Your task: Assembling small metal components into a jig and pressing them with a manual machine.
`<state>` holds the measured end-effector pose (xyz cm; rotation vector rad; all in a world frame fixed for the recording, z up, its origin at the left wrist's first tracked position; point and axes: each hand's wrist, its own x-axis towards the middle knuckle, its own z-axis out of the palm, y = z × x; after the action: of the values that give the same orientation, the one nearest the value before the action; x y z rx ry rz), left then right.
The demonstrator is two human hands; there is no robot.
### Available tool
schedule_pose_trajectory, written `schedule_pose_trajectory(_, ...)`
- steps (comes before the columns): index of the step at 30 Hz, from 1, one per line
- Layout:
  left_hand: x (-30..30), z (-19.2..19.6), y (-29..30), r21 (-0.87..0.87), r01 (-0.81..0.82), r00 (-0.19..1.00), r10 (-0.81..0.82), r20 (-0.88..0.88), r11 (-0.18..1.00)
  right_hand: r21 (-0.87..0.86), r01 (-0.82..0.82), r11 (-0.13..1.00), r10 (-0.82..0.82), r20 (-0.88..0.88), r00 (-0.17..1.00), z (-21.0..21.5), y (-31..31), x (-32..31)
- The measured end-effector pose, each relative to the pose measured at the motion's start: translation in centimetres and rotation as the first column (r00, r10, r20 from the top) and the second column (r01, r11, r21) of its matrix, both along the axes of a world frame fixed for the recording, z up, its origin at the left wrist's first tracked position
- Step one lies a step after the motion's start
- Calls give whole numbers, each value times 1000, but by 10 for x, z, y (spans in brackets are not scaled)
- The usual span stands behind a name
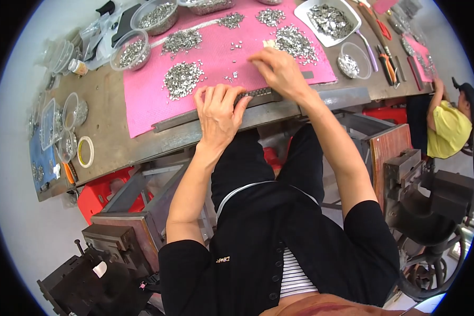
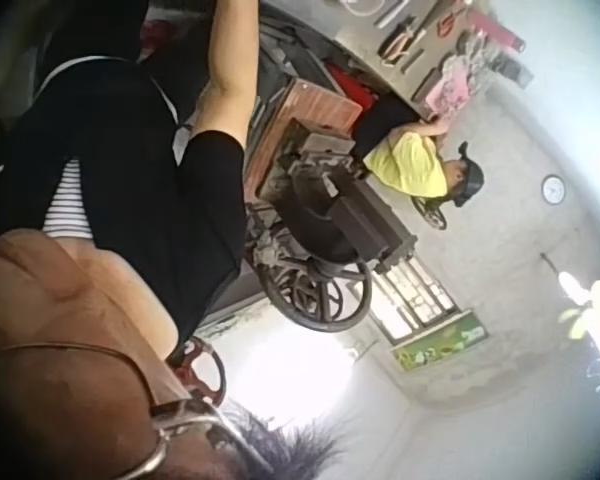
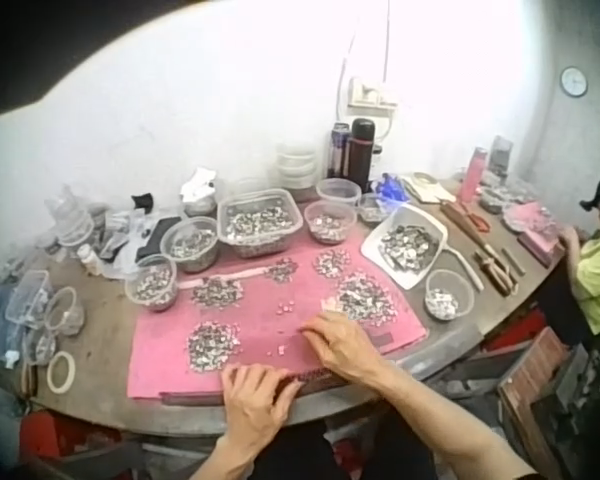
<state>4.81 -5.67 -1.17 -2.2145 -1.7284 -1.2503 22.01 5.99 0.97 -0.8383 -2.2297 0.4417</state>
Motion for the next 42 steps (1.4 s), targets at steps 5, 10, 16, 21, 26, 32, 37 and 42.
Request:
schedule_pose_trajectory(5, 0, 2, 1, -31, 7, 1000, -7, -6, 999, 199, -20, 980, -11, 151, 989, -18, 53, -23)
schedule_pose_trajectory(10, -12, 8, 18, -49, -40, 999, 40, 6, 998, 285, -59, 957, -11, 240, 971, -31, 49, -33)
schedule_pose_trajectory(16, -30, 0, 66, -171, -39, 981, 5, -192, 984, 141, -186, 972, 135, 310, 941, -11, 22, -4)
schedule_pose_trajectory(21, -17, 9, 66, -435, 30, 957, -151, -246, 900, 166, -193, 967, 157, 205, 966, -7, 9, 17)
schedule_pose_trajectory(26, -10, 17, 36, -439, 190, 952, -274, -135, 878, 74, -80, 994, 76, 47, 996, -3, 17, 22)
schedule_pose_trajectory(32, -32, 16, 48, -208, 134, 990, -122, 71, 969, 117, -21, 993, 11, 92, 996, -8, 31, 7)
schedule_pose_trajectory(37, -35, 11, 74, -130, 12, 1000, -14, -16, 991, 49, 78, 996, -84, 123, 989, -12, 29, -6)
schedule_pose_trajectory(42, -32, 2, 90, -132, -54, 989, 35, -142, 990, 138, 111, 984, -133, 156, 979, -14, 25, -9)
